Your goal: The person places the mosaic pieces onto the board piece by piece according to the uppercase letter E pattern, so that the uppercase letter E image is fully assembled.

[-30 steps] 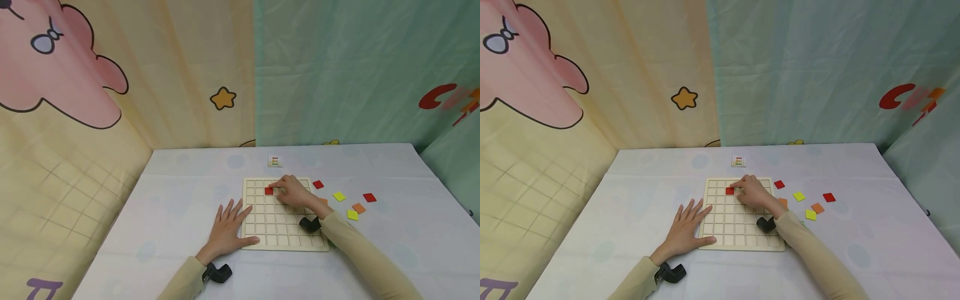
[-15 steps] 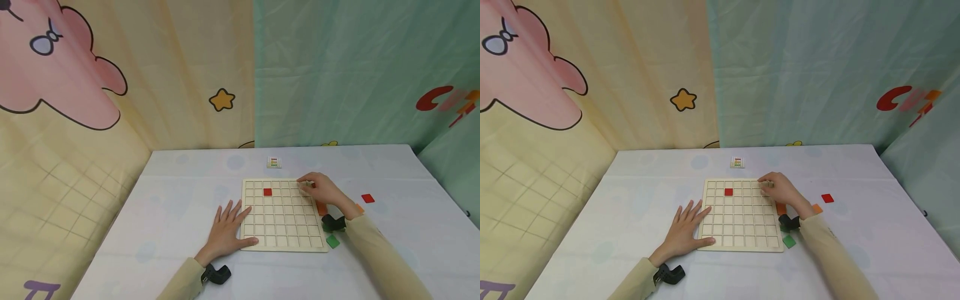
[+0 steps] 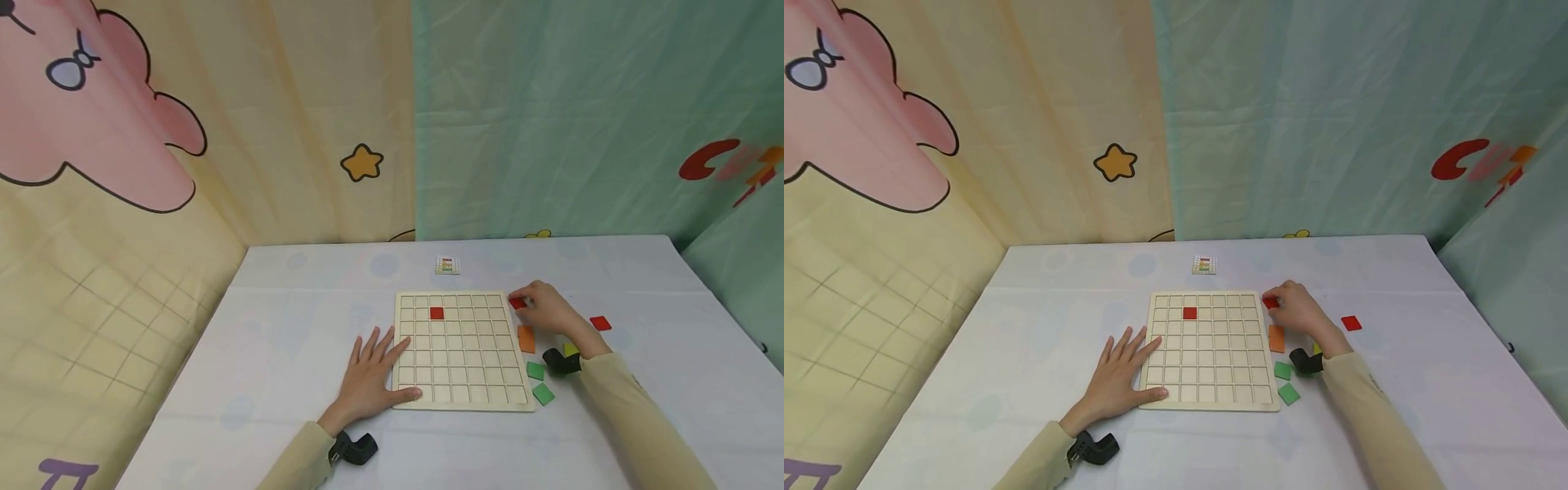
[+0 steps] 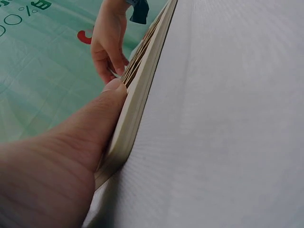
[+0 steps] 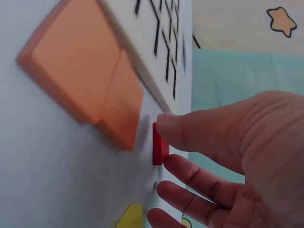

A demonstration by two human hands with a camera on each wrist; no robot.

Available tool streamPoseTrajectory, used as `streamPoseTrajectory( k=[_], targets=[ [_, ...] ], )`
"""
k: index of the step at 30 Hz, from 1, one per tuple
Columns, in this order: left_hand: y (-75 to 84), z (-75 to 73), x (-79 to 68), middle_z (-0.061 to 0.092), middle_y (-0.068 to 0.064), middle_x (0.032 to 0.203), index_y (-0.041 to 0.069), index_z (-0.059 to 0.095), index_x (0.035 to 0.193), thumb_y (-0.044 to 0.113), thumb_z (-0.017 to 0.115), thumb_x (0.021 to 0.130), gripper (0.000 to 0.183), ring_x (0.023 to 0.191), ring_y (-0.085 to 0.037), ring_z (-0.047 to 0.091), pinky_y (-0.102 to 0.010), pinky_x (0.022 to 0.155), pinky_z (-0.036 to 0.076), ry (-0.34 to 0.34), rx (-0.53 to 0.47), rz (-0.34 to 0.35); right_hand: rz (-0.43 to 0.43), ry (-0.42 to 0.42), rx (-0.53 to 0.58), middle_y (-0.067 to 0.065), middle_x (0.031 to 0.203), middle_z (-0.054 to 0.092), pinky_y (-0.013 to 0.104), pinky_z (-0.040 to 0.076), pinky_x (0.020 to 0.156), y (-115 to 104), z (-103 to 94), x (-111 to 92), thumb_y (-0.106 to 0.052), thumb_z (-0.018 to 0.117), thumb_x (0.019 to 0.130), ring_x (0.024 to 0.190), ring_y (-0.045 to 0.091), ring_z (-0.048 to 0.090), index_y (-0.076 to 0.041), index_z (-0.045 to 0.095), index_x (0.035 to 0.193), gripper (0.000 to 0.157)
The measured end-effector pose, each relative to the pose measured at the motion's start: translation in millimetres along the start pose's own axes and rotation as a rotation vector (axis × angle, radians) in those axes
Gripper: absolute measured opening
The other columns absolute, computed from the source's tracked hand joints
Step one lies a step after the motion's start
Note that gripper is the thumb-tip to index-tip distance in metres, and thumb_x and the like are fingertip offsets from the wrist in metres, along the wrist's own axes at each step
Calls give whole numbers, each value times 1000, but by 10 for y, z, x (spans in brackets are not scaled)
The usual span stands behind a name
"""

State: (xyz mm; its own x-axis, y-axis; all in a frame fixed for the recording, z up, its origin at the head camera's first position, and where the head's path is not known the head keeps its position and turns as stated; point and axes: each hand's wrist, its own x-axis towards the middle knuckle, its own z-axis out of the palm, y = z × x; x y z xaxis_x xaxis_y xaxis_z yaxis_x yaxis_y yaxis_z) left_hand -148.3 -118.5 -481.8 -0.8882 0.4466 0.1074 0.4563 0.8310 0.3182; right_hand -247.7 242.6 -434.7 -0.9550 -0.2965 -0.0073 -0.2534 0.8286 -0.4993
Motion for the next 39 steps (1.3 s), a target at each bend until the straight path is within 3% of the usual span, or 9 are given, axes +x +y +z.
streamPoseTrajectory(
  k=[14,24,31,39],
  targets=[
    [-10,18,13,17,-9,156,23,32,150,72,55,78,90,142,-33,5,-54,111,-1,14,-4,8,123,5,-14,18,97,54,49,47,80,25,-9,-12,-6,67,85,88,33,48,3,66,105,22],
    [-20,18,14,16,-8,157,23,31,150,72,56,78,91,143,-32,3,-53,111,-3,5,-10,-7,132,52,66,13,90,56,37,48,68,26,-4,-47,-6,72,81,80,28,49,-2,61,93,17],
    [-19,14,26,16,-7,157,23,31,150,71,57,78,91,143,-32,3,-53,111,-3,9,-10,-6,102,83,87,6,79,56,35,45,65,-9,-17,-88,-4,71,82,73,25,49,-5,57,85,14],
    [-12,14,17,17,-7,157,23,31,150,71,57,77,91,143,-32,5,-54,111,-1,16,-12,-5,-5,174,141,5,77,55,32,44,55,-125,83,-108,-1,68,82,67,21,50,-2,59,86,10]
  ],
)
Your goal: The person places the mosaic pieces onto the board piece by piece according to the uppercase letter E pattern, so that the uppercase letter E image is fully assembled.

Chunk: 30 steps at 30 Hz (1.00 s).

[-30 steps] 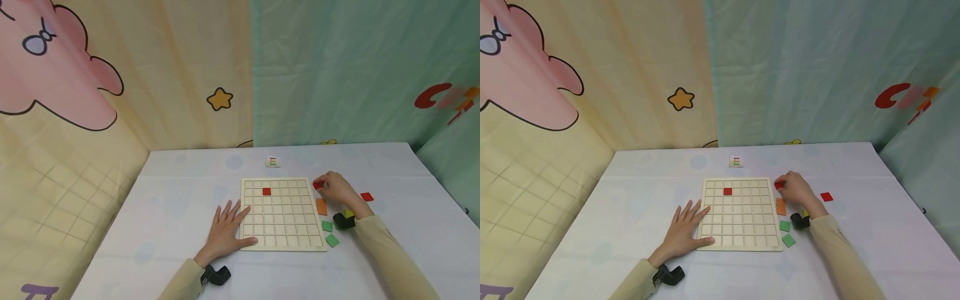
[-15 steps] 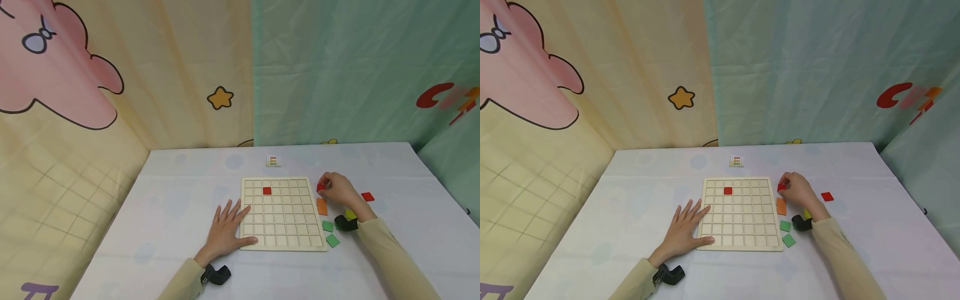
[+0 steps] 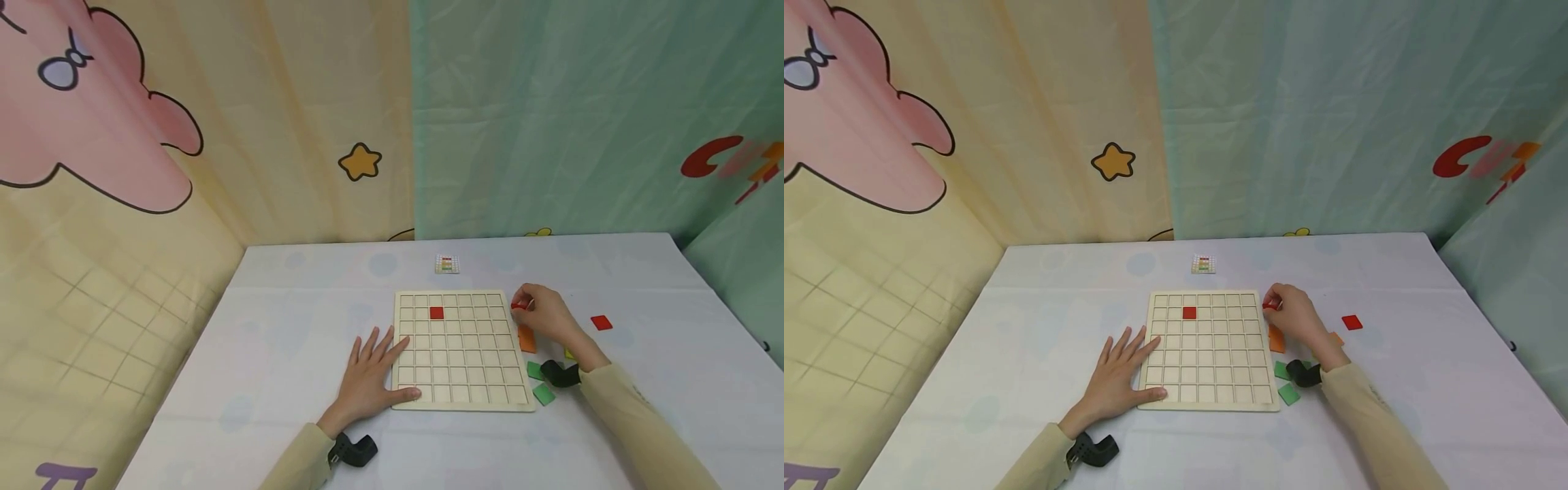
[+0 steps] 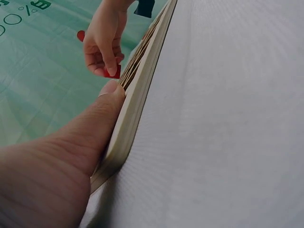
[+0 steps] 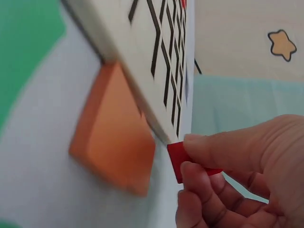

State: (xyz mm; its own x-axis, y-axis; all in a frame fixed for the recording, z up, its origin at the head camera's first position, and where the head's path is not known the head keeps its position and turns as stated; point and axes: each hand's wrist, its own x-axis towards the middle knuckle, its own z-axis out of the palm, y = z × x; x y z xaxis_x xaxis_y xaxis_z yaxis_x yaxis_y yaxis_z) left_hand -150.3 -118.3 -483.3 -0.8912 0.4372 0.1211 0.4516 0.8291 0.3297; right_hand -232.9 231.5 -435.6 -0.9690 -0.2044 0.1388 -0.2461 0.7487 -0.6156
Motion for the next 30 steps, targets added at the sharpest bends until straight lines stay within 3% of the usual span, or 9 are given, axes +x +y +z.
streamPoseTrajectory(
  k=[7,23,30],
  targets=[
    [4,2,-11,16,-7,156,22,31,150,71,57,78,91,143,-32,4,-54,111,-2,-1,-12,4,-93,46,65,4,78,54,33,43,57,-179,178,4,0,70,83,66,19,49,-4,62,87,10],
    [-4,-13,5,16,-7,157,23,31,150,72,55,78,91,143,-31,3,-53,111,-2,-4,-1,1,-182,-102,196,5,87,61,34,48,62,-495,539,266,-1,65,88,68,16,55,-5,65,93,7],
    [-17,9,-5,16,-6,157,24,30,151,74,53,78,91,143,-31,3,-53,111,-2,-7,13,-3,-145,-134,178,3,88,63,34,49,66,-554,605,287,-2,64,89,72,17,57,-3,66,93,4]
  ],
)
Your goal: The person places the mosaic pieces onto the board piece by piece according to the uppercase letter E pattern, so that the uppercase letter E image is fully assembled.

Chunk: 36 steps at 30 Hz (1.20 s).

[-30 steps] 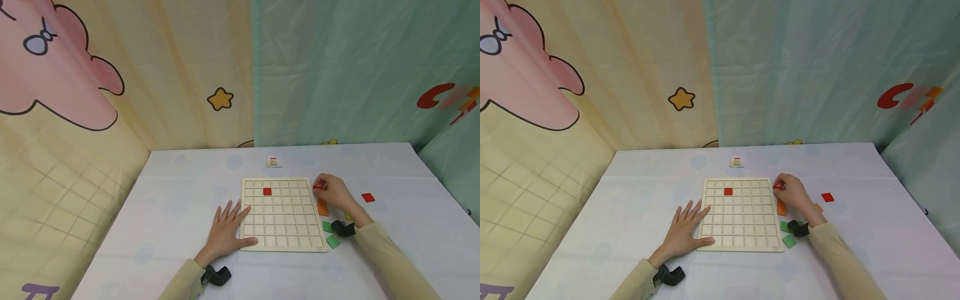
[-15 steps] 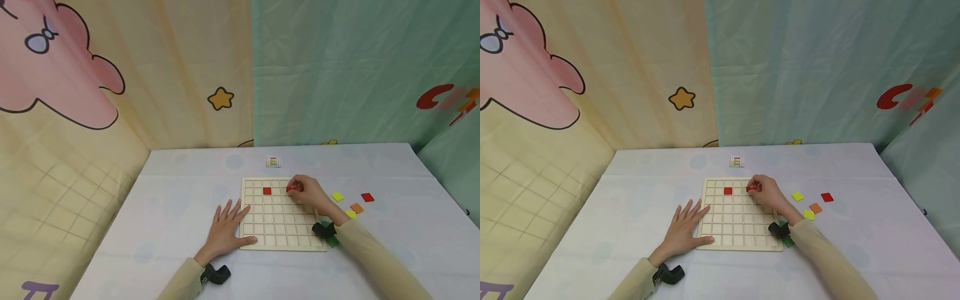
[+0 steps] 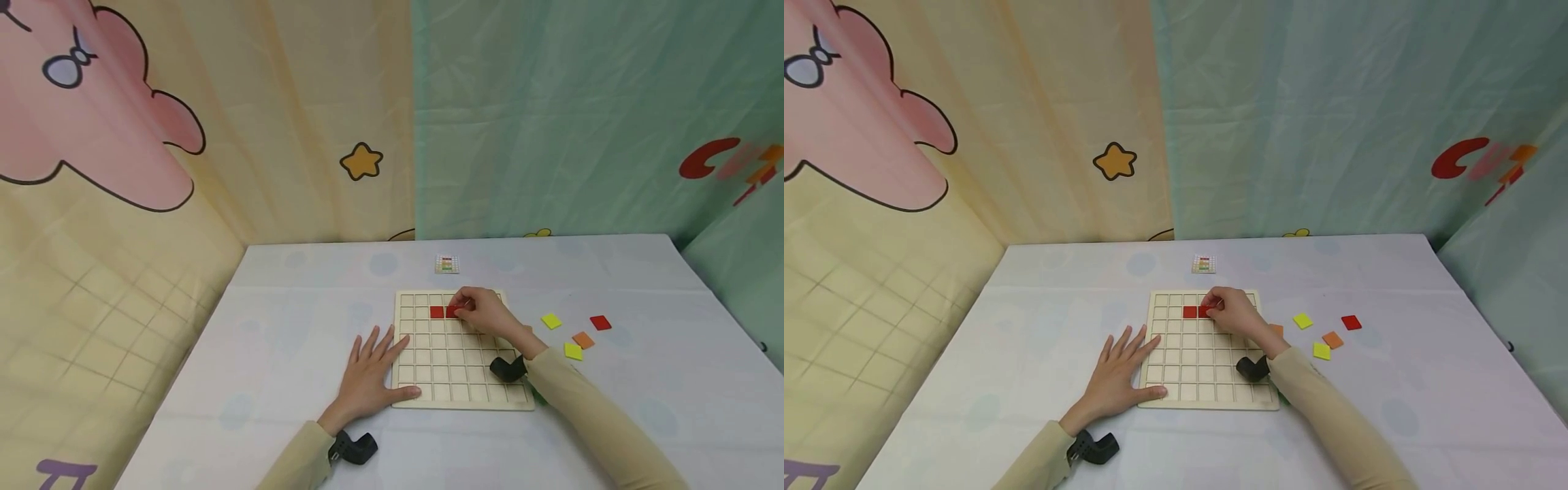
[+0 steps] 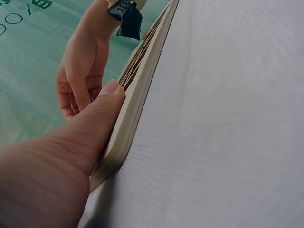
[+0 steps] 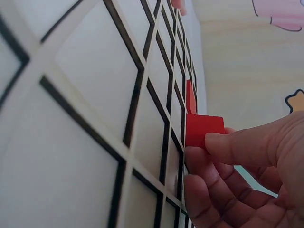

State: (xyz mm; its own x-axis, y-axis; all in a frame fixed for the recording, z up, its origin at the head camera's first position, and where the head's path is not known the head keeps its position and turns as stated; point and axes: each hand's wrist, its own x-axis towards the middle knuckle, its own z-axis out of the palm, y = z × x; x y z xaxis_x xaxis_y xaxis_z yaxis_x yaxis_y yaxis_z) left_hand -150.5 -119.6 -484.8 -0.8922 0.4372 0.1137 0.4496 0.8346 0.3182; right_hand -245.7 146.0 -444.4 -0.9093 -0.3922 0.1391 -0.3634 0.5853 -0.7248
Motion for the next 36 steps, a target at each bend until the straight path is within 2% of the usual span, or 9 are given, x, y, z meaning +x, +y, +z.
streamPoseTrajectory(
  k=[8,12,18,23,28,32,36],
  targets=[
    [-7,14,-2,17,-6,156,24,31,150,75,53,78,91,143,-31,4,-53,111,-2,9,-10,2,6,5,-67,5,93,61,32,47,63,50,35,-7,-1,64,88,71,17,55,-6,67,96,10],
    [-4,10,-2,18,-7,156,24,31,150,75,52,78,91,143,-32,4,-53,111,-1,10,-5,1,-8,12,-115,9,96,57,32,43,58,29,28,-33,1,63,88,65,16,48,-4,69,100,15],
    [-1,8,8,19,-7,156,23,32,150,74,54,77,91,143,-32,5,-53,111,-1,13,1,3,-20,8,-165,12,97,53,32,39,60,-25,8,-76,0,63,88,67,16,44,0,69,109,23],
    [-4,16,15,18,-7,156,24,32,150,74,54,77,91,143,-32,5,-53,111,-1,7,3,3,-44,-6,-190,12,94,52,33,35,60,-18,0,-88,-1,63,89,68,17,38,3,68,112,24],
    [5,5,17,17,-7,156,23,32,150,73,55,78,91,143,-31,4,-53,111,-2,3,-1,0,-109,-42,-195,12,93,53,35,35,61,21,-36,-100,0,61,90,69,18,38,4,65,116,27],
    [8,4,17,17,-6,157,23,32,150,73,54,77,91,143,-31,4,-53,111,-2,4,0,-3,-123,-89,-138,14,102,54,39,44,69,65,-107,-156,-2,60,91,83,24,50,3,58,126,36],
    [2,7,14,18,-7,156,23,32,150,74,54,77,91,143,-31,5,-53,111,-2,11,4,2,-78,-65,-65,13,112,56,41,48,76,132,-245,-256,-5,60,93,99,29,54,0,57,129,37]
  ],
)
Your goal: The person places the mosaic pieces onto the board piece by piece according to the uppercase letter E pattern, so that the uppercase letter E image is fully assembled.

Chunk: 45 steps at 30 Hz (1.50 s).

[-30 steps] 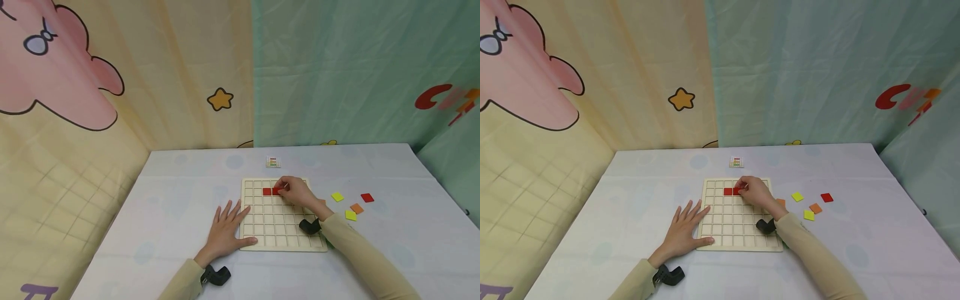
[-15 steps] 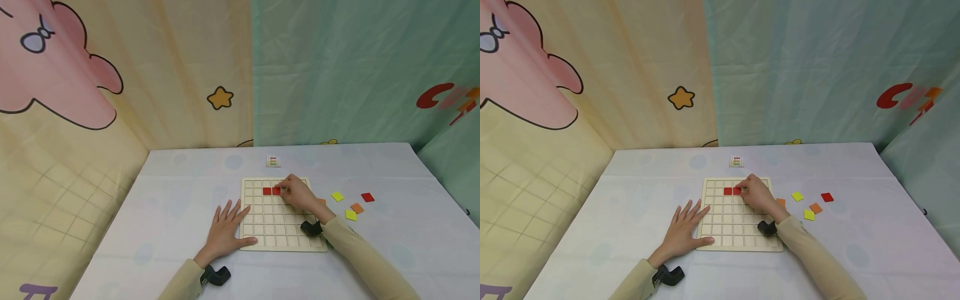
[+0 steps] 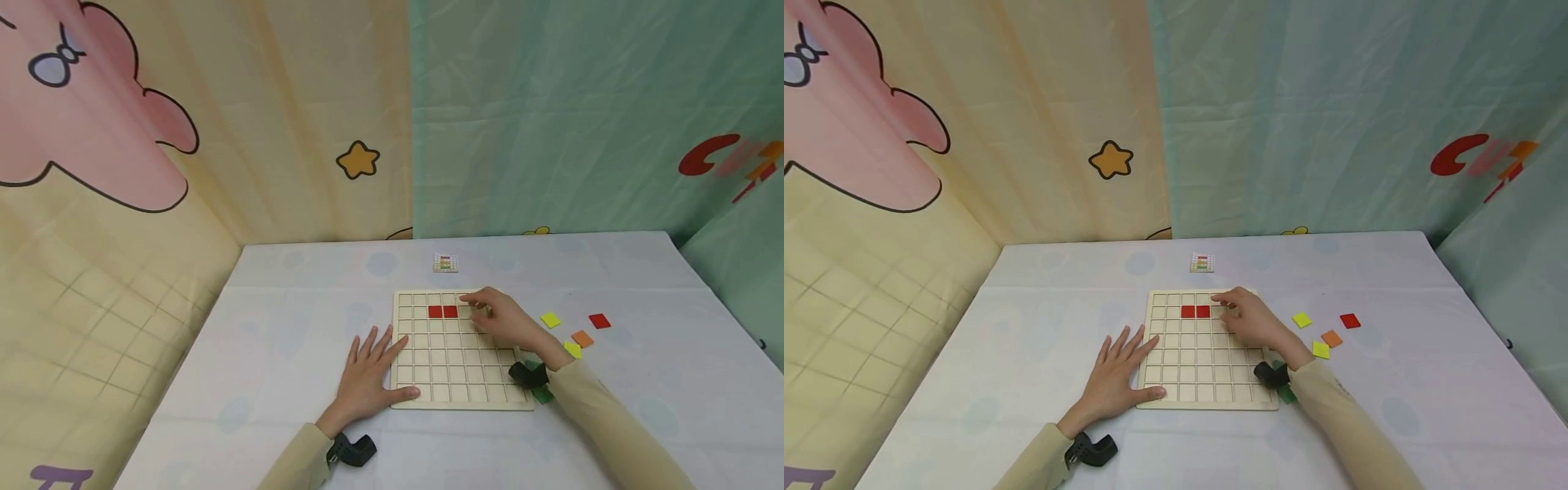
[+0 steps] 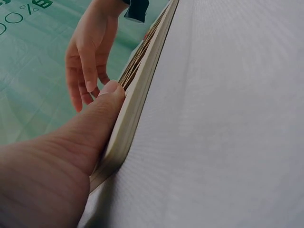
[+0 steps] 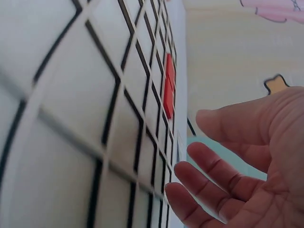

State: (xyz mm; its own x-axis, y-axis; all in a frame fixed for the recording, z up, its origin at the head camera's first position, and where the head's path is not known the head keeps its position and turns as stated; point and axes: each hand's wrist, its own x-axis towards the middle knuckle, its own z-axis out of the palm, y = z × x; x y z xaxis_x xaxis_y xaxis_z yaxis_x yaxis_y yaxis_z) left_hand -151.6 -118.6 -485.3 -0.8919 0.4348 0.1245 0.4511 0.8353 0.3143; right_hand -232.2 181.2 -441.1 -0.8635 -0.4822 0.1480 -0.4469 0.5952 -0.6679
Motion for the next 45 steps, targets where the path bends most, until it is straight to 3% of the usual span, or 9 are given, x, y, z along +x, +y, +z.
streamPoseTrajectory(
  k=[7,18,25,30,33,37,40,45],
  targets=[
    [-2,-1,-8,18,-6,156,23,32,150,73,55,78,91,143,-31,5,-52,111,-2,2,-14,4,103,89,-42,15,113,58,40,49,73,142,-334,-256,-9,62,92,95,29,54,0,64,117,27],
    [-1,9,7,17,-6,156,23,31,150,73,55,78,91,143,-30,4,-51,112,-3,-2,-5,1,271,118,-164,13,101,60,35,46,66,374,-674,-593,-15,65,91,87,27,54,-2,68,108,22],
    [-2,2,7,19,-7,156,22,33,149,72,56,77,91,143,-31,5,-53,111,-2,5,-7,4,485,195,-234,23,97,55,36,44,61,572,-898,-856,-23,72,84,82,34,50,7,59,108,40],
    [-4,5,11,18,-7,156,22,32,150,72,56,77,91,143,-31,4,-52,111,-2,-1,-2,4,615,171,-219,31,99,52,46,46,67,696,-988,-1011,-31,74,81,86,42,48,11,51,107,54],
    [-1,1,13,18,-7,156,22,33,150,72,56,77,91,143,-30,4,-52,111,-2,1,-5,4,667,165,-207,31,95,51,44,46,65,717,-1004,-1045,-30,73,81,84,42,47,12,49,104,54],
    [8,1,13,17,-7,156,22,32,150,72,56,77,91,143,-30,4,-52,111,-3,-6,-14,3,669,187,-211,28,91,53,39,47,62,758,-969,-1047,-21,69,85,82,40,48,13,51,104,43],
    [11,0,9,17,-6,156,22,32,150,72,56,78,91,143,-30,4,-52,111,-3,-12,-13,-1,636,201,-231,29,92,54,42,50,64,793,-925,-1043,-14,68,86,81,40,49,13,52,106,37],
    [14,-15,6,17,-7,156,22,32,150,71,57,77,91,143,-30,4,-52,111,-3,-11,-8,-7,613,220,-252,32,94,53,43,52,64,799,-900,-1061,-8,66,85,82,42,50,16,51,110,37]
  ],
)
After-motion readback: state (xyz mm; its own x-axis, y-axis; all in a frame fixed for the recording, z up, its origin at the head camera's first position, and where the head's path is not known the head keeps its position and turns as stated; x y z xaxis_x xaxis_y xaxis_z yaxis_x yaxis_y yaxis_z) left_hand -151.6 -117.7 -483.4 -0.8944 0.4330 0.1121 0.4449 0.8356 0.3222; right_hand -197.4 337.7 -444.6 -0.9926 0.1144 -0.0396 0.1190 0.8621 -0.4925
